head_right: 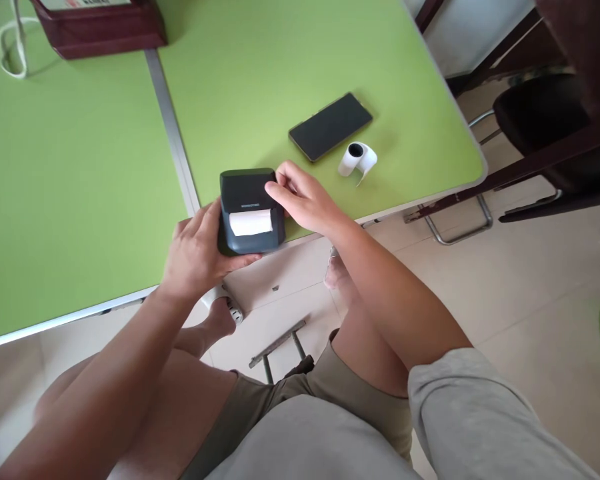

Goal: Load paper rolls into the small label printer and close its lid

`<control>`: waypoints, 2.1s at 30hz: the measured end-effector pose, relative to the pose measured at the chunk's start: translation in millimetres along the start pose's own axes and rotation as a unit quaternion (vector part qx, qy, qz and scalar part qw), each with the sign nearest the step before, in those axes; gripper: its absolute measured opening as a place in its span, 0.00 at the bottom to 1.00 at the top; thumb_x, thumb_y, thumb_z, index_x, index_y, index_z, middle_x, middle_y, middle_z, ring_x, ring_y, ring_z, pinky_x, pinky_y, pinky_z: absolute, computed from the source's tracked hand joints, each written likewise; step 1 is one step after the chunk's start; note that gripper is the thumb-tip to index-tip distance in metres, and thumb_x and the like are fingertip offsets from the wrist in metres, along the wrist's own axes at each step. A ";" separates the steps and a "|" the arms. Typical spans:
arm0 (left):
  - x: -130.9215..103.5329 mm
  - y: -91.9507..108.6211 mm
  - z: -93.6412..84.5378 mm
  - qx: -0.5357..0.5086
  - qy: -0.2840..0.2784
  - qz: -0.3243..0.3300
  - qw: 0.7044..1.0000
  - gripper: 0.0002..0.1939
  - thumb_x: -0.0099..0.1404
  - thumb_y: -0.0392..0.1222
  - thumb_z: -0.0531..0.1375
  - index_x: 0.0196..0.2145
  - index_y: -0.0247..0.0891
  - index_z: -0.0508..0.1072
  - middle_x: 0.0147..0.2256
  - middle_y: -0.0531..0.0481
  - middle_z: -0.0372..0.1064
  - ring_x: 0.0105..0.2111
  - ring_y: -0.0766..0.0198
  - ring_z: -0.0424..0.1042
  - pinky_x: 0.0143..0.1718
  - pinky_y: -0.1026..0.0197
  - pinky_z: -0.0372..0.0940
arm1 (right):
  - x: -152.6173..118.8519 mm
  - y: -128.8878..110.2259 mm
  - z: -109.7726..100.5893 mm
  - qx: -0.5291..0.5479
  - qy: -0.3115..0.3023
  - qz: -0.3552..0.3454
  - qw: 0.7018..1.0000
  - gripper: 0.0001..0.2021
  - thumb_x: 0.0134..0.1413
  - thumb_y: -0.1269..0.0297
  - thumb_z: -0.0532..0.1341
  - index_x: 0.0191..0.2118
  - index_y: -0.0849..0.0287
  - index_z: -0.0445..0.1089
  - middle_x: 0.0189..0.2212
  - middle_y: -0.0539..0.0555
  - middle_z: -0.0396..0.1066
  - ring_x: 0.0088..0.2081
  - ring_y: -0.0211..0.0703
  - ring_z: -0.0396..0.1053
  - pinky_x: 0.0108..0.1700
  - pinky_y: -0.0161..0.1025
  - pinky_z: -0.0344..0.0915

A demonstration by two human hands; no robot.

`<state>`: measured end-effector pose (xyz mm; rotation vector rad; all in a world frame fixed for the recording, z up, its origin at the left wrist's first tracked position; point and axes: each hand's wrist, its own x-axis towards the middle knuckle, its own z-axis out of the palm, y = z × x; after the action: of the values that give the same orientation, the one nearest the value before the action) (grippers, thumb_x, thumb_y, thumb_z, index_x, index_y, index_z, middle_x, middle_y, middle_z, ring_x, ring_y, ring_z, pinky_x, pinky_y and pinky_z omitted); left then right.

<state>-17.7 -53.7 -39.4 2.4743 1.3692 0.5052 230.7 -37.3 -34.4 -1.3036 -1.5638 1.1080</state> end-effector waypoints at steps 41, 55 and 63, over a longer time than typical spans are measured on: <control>1.1 -0.7 -1.0 0.016 -0.031 0.005 0.999 0.59 0.60 0.84 0.55 0.69 0.29 0.61 0.60 0.27 0.73 0.58 0.39 0.76 0.59 0.44 0.67 | 27.1 -79.9 -2.7 -0.366 -0.083 0.012 0.927 0.22 0.45 0.74 0.68 0.47 0.50 0.81 0.44 0.51 0.82 0.41 0.51 0.75 0.41 0.45 0.66; 1.1 -4.6 -0.7 0.010 -0.022 0.005 1.000 0.56 0.62 0.83 0.54 0.69 0.34 0.61 0.59 0.29 0.74 0.58 0.39 0.76 0.59 0.44 0.68 | -6.2 -10.3 -20.1 0.040 0.212 0.097 0.972 0.14 0.50 0.53 0.70 0.36 0.51 0.67 0.28 0.47 0.67 0.27 0.40 0.67 0.28 0.40 0.65; 1.5 -2.9 -3.3 0.013 -0.021 0.008 1.000 0.55 0.63 0.83 0.52 0.69 0.32 0.61 0.58 0.28 0.74 0.57 0.39 0.77 0.58 0.44 0.69 | 5.0 -9.0 -15.8 -0.340 0.202 -0.033 0.918 0.08 0.57 0.63 0.68 0.40 0.53 0.69 0.42 0.57 0.76 0.43 0.54 0.73 0.48 0.52 0.70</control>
<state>-20.6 -50.8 -37.3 2.5037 1.3508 0.4394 242.3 -31.0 -20.8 -1.7690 -1.7046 0.1946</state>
